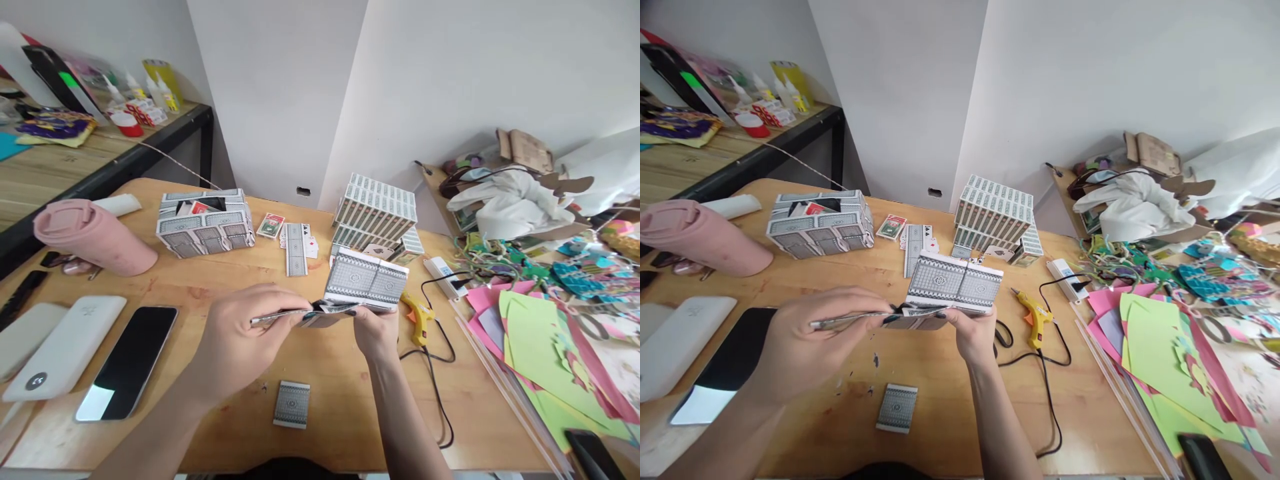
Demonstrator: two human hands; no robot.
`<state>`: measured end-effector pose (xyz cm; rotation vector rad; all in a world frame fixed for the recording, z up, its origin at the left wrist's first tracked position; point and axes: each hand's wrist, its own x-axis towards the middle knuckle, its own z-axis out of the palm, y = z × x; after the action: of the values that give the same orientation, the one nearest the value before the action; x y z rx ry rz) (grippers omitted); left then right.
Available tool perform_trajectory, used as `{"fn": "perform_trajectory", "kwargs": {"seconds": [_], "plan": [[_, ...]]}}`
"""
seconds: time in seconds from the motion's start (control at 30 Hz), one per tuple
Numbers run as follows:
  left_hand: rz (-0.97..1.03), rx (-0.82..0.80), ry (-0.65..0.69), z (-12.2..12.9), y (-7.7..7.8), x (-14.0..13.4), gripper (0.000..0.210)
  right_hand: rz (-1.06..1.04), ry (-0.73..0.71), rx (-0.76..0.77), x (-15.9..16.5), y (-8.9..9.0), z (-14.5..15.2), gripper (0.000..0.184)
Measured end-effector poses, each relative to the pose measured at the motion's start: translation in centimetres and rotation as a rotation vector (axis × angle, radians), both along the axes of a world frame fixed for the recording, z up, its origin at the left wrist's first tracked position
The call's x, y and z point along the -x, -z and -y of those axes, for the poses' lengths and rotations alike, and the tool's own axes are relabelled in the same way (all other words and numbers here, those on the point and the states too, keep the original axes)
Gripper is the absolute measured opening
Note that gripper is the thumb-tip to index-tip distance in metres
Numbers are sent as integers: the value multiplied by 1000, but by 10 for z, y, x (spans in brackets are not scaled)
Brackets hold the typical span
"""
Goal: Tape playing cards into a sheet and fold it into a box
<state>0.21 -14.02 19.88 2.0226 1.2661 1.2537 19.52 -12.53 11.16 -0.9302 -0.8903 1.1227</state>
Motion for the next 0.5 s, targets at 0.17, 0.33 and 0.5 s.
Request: {"fn": "perform_trajectory", "kwargs": {"seconds": [0.17, 0.33, 0.5], "plan": [[34, 90, -56, -2, 7, 3, 15, 24, -4, 18, 2, 6, -4, 23], [27, 135, -55, -4, 7, -1, 14, 55, 9, 5, 3, 2, 0, 17], [118, 271, -76, -10, 14, -2, 9, 117, -5, 43, -7, 2, 1, 11]]}}
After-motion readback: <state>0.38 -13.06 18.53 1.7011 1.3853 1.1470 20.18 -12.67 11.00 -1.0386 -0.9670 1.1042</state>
